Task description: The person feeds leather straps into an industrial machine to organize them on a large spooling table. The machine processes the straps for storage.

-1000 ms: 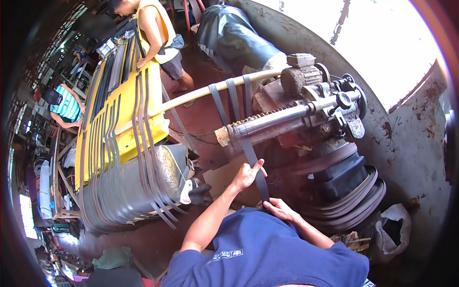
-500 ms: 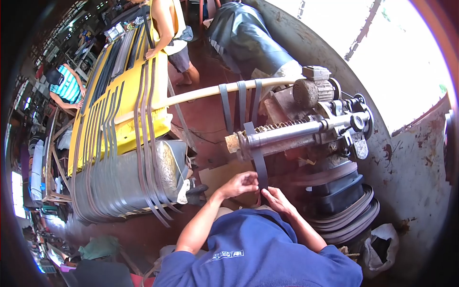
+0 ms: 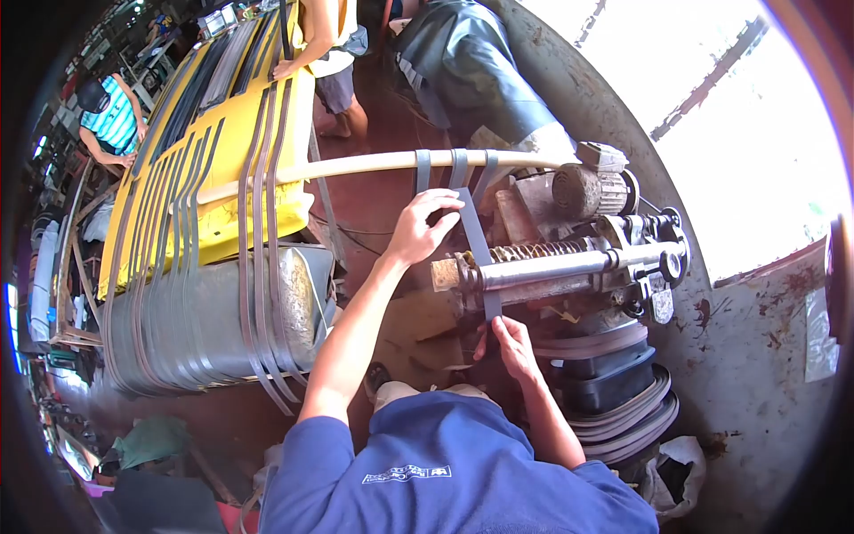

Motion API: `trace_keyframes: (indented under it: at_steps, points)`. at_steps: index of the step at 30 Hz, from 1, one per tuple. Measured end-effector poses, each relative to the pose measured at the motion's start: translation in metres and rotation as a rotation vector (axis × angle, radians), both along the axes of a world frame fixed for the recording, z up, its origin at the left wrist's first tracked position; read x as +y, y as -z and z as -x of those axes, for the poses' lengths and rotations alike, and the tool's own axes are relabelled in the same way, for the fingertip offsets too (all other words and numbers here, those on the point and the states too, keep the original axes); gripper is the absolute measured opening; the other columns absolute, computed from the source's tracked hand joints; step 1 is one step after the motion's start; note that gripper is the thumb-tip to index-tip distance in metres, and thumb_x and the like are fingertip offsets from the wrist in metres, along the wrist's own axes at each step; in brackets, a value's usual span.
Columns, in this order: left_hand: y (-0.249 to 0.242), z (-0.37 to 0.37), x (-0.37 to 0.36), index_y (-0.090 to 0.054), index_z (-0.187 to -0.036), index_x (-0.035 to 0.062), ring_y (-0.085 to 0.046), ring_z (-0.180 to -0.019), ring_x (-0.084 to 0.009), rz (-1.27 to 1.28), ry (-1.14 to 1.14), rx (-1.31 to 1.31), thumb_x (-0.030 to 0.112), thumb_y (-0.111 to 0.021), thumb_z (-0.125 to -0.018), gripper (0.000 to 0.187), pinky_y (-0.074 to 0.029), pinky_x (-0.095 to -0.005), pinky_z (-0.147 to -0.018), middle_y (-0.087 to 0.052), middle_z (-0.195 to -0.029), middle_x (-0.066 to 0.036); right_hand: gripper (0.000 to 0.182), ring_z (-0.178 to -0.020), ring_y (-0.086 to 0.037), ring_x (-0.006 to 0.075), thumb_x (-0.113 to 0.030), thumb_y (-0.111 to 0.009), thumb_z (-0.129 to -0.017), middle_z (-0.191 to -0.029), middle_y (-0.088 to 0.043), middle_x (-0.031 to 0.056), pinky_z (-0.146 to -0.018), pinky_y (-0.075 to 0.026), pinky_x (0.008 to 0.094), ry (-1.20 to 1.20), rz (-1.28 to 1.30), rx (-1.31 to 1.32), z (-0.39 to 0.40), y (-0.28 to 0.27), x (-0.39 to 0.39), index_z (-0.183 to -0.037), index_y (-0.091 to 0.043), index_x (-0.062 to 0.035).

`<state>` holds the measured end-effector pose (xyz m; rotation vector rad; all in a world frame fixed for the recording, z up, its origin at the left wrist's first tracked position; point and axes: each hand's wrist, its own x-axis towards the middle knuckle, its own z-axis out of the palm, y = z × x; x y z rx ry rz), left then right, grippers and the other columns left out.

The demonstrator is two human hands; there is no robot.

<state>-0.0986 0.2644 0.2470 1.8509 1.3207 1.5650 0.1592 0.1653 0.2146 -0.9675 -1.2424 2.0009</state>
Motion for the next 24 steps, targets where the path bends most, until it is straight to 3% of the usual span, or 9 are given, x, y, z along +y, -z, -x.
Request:
trace_keyframes:
  at_steps: [4, 7, 8, 11, 13, 14, 17, 19, 24]
  points:
    - [0.035, 0.001, 0.038, -0.066, -0.099, 0.0052, -0.053, -0.112, -0.0278, 0.099, 0.161, 0.152, 0.016, -0.052, -0.088, 0.021, -0.039, -0.0370, -0.098, -0.062, -0.111, -0.013, 0.039, -0.078, -0.061, 0.0130, -0.035, -0.045, -0.097, -0.079, -0.066, 0.0067, -0.079, -0.046, 0.0290, 0.056, -0.056, -0.054, 0.000, 0.009, 0.009, -0.089, -0.061, 0.0002]
    - [0.098, 0.012, 0.052, -0.064, -0.102, 0.0022, -0.058, -0.106, -0.0256, 0.156, 0.319, 0.208, 0.021, -0.035, -0.095, 0.035, -0.039, -0.0350, -0.098, -0.064, -0.108, -0.013, 0.038, -0.084, -0.060, 0.0126, -0.036, -0.050, -0.094, -0.084, -0.067, 0.0055, -0.082, -0.045, 0.0283, -0.001, -0.204, -0.265, -0.008, 0.028, 0.006, -0.093, -0.062, 0.0002]
    - [0.109, 0.012, 0.048, -0.062, -0.106, 0.0004, -0.060, -0.102, -0.0239, 0.238, 0.385, 0.132, 0.026, -0.031, -0.096, 0.042, -0.039, -0.0343, -0.098, -0.065, -0.106, -0.012, 0.035, -0.092, -0.059, 0.0144, -0.032, -0.056, -0.091, -0.089, -0.066, 0.0074, -0.087, -0.044, 0.0313, -0.048, -0.162, -0.271, -0.015, 0.047, 0.004, -0.103, -0.058, 0.0007]
    - [0.146, 0.003, 0.030, -0.060, -0.114, -0.0015, -0.059, -0.100, -0.0201, 0.831, 0.495, -0.448, 0.049, -0.027, -0.096, 0.063, -0.039, -0.0329, -0.096, -0.065, -0.104, -0.010, 0.032, -0.093, -0.059, 0.0138, -0.029, -0.062, -0.088, -0.091, -0.067, 0.0056, -0.087, -0.044, 0.0315, -0.039, -0.129, -0.324, -0.022, 0.081, -0.015, -0.103, -0.059, -0.0010]
    - [0.170, -0.006, 0.015, -0.055, -0.120, -0.0013, -0.058, -0.102, -0.0179, 1.030, 0.395, -0.630, 0.063, -0.025, -0.091, 0.077, -0.039, -0.0327, -0.095, -0.063, -0.108, -0.010, 0.034, -0.091, -0.059, 0.0124, -0.027, -0.066, -0.086, -0.093, -0.066, 0.0057, -0.082, -0.047, 0.0297, -0.066, -0.102, -0.351, -0.026, 0.102, -0.024, -0.104, -0.061, 0.0006]
    - [0.177, -0.007, 0.008, -0.052, -0.123, 0.0005, -0.055, -0.106, -0.0157, 1.040, 0.662, -0.775, 0.069, -0.023, -0.087, 0.083, -0.039, -0.0335, -0.095, -0.061, -0.113, -0.008, 0.033, -0.091, -0.060, 0.0125, -0.027, -0.067, -0.085, -0.093, -0.066, 0.0059, -0.082, -0.047, 0.0294, -0.065, -0.104, -0.387, -0.028, 0.115, -0.029, -0.104, -0.061, 0.0004]
    - [0.180, -0.029, -0.022, -0.055, -0.117, 0.0059, -0.054, -0.105, -0.0137, 1.011, 0.452, -0.959, 0.067, -0.024, -0.089, 0.074, -0.040, -0.0370, -0.093, -0.060, -0.114, -0.003, 0.034, -0.091, -0.060, 0.0137, -0.027, -0.068, -0.084, -0.094, -0.066, 0.0069, -0.081, -0.047, 0.0290, -0.113, -0.087, -0.482, -0.030, 0.137, -0.037, -0.103, -0.063, 0.0003]
    - [0.190, -0.040, -0.036, -0.056, -0.116, 0.0066, -0.055, -0.103, -0.0141, 1.043, 0.337, -0.890, 0.065, -0.024, -0.090, 0.072, -0.041, -0.0373, -0.091, -0.061, -0.110, -0.003, 0.034, -0.091, -0.060, 0.0141, -0.027, -0.068, -0.084, -0.094, -0.066, 0.0070, -0.081, -0.047, 0.0293, -0.149, -0.057, -0.518, -0.031, 0.149, -0.040, -0.103, -0.063, 0.0003]
    - [0.181, -0.067, -0.067, -0.057, -0.108, 0.0062, -0.060, -0.083, -0.0187, 0.949, 0.381, -1.081, 0.067, -0.021, -0.088, 0.073, -0.047, -0.0377, -0.076, -0.065, -0.093, -0.007, 0.038, -0.088, -0.060, 0.0162, -0.030, -0.069, -0.082, -0.093, -0.066, 0.0095, -0.080, -0.047, 0.0305, -0.214, -0.067, -0.566, -0.040, 0.182, -0.049, -0.102, -0.064, 0.0012]
